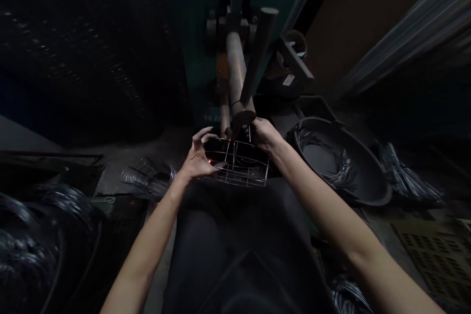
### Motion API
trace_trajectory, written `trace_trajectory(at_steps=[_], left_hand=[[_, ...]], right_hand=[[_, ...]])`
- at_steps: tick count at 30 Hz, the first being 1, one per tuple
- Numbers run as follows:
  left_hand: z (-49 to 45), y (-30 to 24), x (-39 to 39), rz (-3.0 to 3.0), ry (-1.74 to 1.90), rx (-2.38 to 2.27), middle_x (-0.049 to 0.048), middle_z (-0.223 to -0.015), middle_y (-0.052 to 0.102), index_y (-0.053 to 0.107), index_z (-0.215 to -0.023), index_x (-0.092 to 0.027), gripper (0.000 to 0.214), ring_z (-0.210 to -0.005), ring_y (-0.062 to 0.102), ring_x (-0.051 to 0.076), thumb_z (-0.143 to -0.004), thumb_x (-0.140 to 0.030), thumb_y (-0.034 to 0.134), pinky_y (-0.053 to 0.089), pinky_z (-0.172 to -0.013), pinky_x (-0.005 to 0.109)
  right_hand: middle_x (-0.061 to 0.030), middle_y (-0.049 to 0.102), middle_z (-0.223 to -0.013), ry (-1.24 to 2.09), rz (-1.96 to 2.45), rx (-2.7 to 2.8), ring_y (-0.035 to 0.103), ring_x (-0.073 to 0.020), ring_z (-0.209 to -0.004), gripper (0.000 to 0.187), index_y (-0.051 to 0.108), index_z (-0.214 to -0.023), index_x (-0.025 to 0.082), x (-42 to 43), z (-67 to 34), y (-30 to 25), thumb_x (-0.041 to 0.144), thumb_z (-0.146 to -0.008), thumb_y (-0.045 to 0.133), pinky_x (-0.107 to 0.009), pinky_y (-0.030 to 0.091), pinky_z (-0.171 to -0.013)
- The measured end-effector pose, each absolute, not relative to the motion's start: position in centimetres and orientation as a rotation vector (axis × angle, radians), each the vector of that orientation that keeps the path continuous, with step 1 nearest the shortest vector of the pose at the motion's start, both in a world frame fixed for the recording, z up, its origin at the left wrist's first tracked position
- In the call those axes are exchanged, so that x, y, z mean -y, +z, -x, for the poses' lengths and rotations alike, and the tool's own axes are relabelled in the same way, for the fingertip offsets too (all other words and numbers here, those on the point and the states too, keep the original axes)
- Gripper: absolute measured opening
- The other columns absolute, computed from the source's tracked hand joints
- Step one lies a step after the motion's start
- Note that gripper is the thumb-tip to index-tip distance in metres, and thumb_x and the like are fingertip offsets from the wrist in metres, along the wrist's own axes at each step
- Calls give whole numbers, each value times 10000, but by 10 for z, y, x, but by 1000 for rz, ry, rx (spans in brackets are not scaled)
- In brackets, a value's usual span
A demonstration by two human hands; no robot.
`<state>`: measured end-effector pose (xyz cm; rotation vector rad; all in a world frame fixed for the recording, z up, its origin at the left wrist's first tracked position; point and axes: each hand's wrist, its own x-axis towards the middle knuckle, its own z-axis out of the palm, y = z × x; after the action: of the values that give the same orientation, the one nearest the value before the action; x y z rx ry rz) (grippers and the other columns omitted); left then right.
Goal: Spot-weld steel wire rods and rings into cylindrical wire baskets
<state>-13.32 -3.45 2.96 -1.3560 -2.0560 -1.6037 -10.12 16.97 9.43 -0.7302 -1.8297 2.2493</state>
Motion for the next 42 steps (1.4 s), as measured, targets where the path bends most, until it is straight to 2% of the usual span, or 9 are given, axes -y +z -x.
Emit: trace_trajectory(at_steps=[4,14,21,27,30,33,36,39,42], left_hand=[[137,29,44,1336,-1625,2052,57,-1050,567,149,-1350,-255,1034,-984,630,235,-591,-307,850,500,-913,459],[146,29,53,1307,-1633,2014,32,-1013,563,167,-1336,-265,1013,-955,630,212,-598,-380,851,492,-908,450],[153,30,58,1319,-1623,2046,47,-1027,560,153,-1344,-268,1015,-963,628,229,-606,-397,838,501,-901,464],[161,33,60,1411,-1608,2004,56,-1062,557,187,-1337,-268,999,-958,623,211,-597,-364,851,515,-879,423],[167,30,60,1466,-1563,1997,57,-1079,560,187,-1350,-269,1037,-993,616,212,-573,-357,867,508,-899,415],[163,22,62,1572,-1510,1990,96,-1161,551,169,-1381,-268,1056,-1039,619,232,-586,-353,859,511,-913,436],[145,13,76,1710,-1339,2049,134,-1239,555,194,-1411,-261,1040,-1178,576,297,-609,-395,841,386,-1057,567],[121,9,98,1830,-1125,2352,169,-1359,524,221,-1457,-261,1085,-1378,367,363,-592,-490,833,172,-1138,652],[95,14,103,1726,-1289,2624,154,-1462,443,282,-1470,-283,880,-1427,278,339,-741,-524,710,195,-1137,638]], right_hand=[[57,481,-511,2298,676,1932,347,-19,-389,307,471,-652,168,-169,99,96,246,-726,759,-149,239,-357],[87,450,-477,2206,570,1952,378,-46,-399,365,432,-678,206,-155,112,87,291,-616,782,-177,284,-366],[108,383,-464,2209,514,1993,351,-53,-401,385,385,-691,232,-152,118,85,333,-637,753,-182,307,-384],[80,465,-504,2279,575,1867,395,-55,-421,270,447,-709,208,-151,122,80,249,-685,713,-178,309,-396],[79,423,-453,2349,642,1834,340,-43,-388,226,447,-647,190,-157,130,87,123,-707,654,-166,267,-383],[70,392,-438,2406,779,1741,286,-36,-371,249,423,-601,183,-174,134,104,113,-779,583,-157,203,-363],[56,415,-460,2467,878,1691,290,-40,-373,245,456,-632,176,-191,114,118,212,-841,579,-150,169,-349],[62,428,-485,2452,848,1753,297,-43,-377,204,544,-735,163,-189,65,113,322,-843,611,-147,175,-353],[45,494,-561,2202,687,1950,385,-71,-422,274,587,-812,177,-157,9,89,450,-825,613,-175,279,-386]])
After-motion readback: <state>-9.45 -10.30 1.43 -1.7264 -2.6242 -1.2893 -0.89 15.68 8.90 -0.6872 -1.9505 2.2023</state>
